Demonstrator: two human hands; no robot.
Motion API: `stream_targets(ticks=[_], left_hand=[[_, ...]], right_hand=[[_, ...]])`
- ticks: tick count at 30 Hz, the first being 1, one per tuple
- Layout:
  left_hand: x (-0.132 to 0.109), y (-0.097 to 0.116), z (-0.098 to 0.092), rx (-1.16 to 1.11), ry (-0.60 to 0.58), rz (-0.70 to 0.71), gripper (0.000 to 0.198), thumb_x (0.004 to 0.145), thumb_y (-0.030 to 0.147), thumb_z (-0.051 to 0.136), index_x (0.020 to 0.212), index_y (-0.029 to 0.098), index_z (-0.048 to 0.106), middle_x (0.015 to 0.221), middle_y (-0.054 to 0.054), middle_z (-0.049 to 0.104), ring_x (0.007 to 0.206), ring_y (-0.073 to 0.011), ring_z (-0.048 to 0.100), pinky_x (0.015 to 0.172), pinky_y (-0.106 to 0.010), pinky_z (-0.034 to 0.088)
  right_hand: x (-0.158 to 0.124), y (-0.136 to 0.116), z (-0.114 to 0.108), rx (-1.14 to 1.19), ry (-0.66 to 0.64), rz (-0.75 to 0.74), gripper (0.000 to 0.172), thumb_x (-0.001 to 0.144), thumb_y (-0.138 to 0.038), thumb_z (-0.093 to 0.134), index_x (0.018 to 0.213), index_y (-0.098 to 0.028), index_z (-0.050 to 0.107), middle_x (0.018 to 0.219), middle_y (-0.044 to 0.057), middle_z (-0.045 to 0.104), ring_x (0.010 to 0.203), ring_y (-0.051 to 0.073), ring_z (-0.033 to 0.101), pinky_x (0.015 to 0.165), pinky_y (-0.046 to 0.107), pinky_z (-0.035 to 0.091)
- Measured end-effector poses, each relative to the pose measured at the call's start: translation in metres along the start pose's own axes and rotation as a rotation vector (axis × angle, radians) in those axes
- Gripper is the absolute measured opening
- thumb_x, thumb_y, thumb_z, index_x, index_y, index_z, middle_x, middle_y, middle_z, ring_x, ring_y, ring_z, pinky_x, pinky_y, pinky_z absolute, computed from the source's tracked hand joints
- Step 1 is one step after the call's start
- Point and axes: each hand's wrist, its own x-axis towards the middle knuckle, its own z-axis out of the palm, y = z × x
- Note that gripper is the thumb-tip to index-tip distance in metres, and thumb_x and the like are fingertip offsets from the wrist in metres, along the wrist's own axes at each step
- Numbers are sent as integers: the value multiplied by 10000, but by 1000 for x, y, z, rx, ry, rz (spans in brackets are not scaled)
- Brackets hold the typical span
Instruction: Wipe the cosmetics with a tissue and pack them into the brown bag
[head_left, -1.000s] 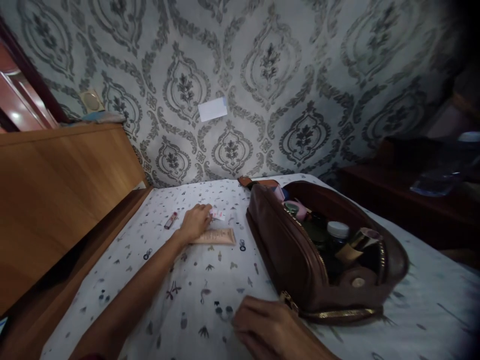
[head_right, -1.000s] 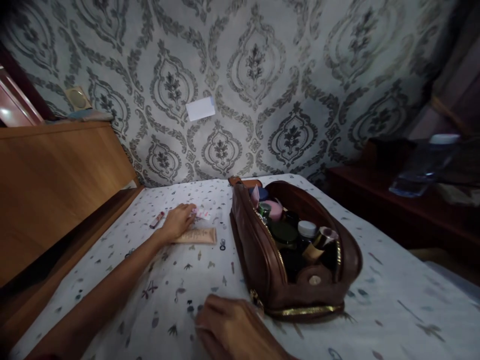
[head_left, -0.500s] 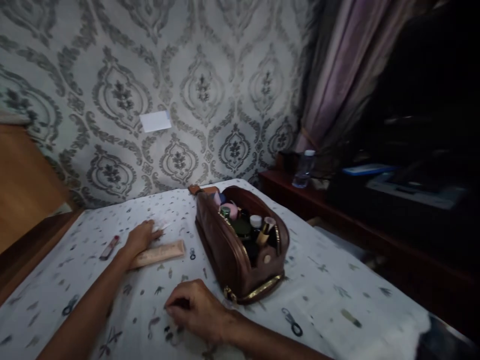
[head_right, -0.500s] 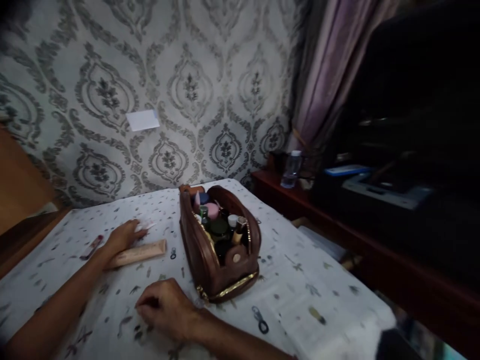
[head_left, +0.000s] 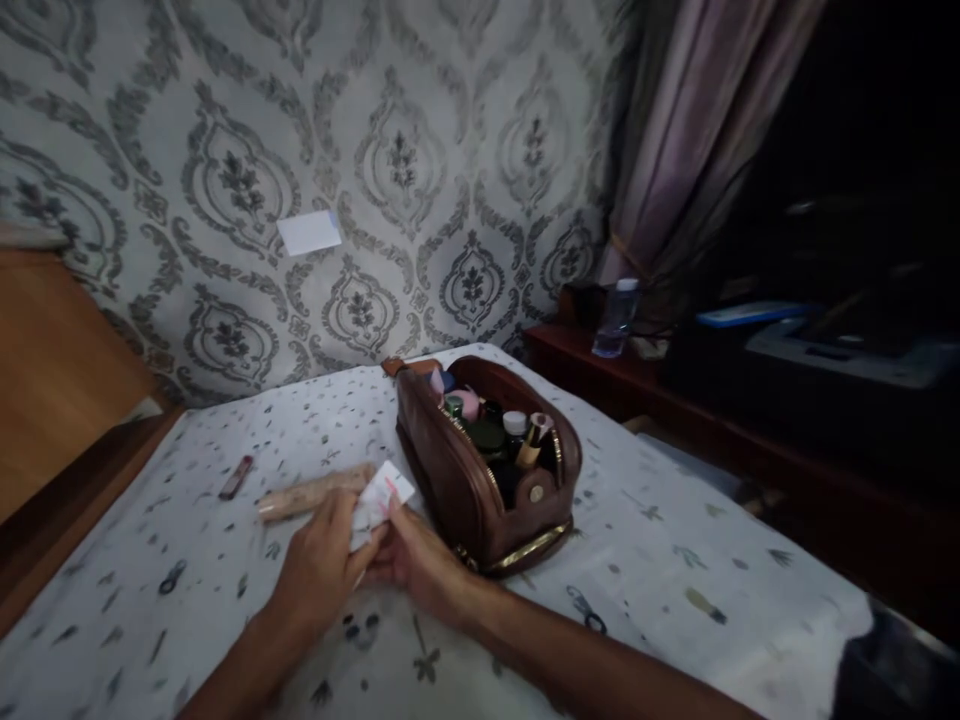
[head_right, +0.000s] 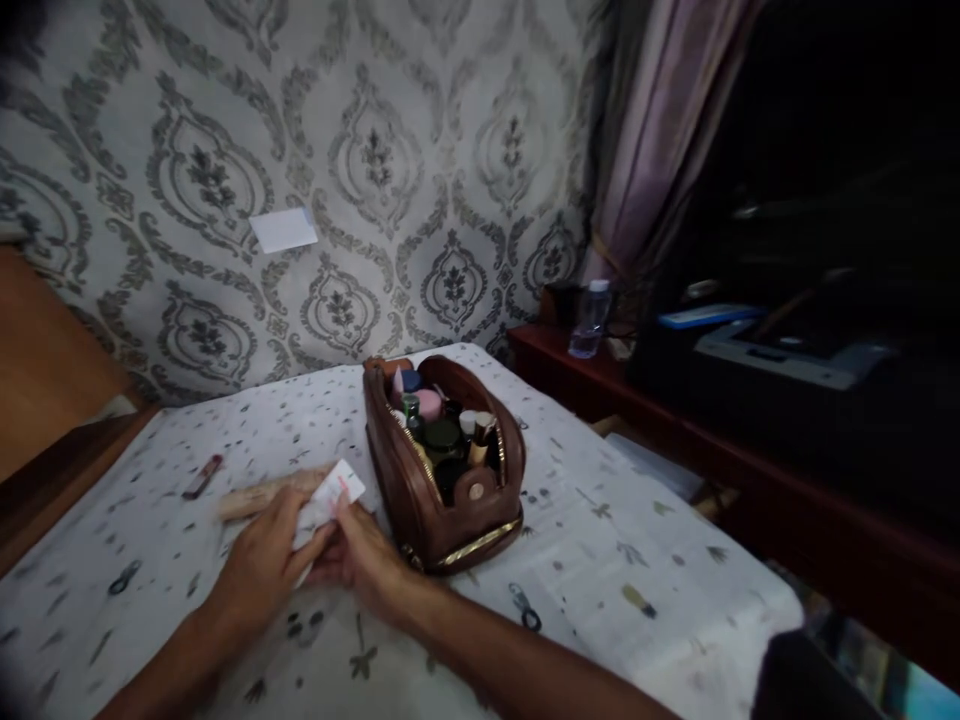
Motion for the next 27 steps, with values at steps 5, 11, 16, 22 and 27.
stream_targets(ticks=[5,11,16,22,27], left_hand=[[-8,1,-2,-11,-51,-6,277,969,427,388,883,213,541,872,-73,646,819,-247,639,702,-338,483],[-2,-1,-21,-278,-43,-79,333,994,424,359,838,201,552,764,-21,635,734,-188,601,706,-296,465],[-1,-5,-26,-415,115,-259,300,971,432,393,1073,195,546,761,13,616,693,-165,587,694,-276,464],[-13,4,-13,-314,17,48,336,991,375,409,1235,217,579,1181,-98,585,1134,-248,541,959,-384,448],[-19,6,-3,-216,-101,151,358,1007,351,398,1308,268,572,1488,-105,349,1389,-297,314,1131,-482,310]], right_hand=[[1,-4,1,-146,-14,0,548,910,-703,408,1064,-201,566,870,51,688,714,181,687,755,376,551],[-5,-15,4,-183,-47,116,499,986,-613,278,1222,-227,488,901,59,685,723,188,688,711,384,558],[-9,-14,1,-49,-155,245,449,795,-447,750,1097,-189,539,912,28,667,796,168,680,689,295,537],[-12,-9,0,-132,-192,203,472,589,-238,892,961,-180,607,842,-27,622,719,96,577,632,205,435],[-17,-10,0,-277,-274,130,391,617,-258,842,913,-177,600,804,-33,590,729,114,517,628,224,387]])
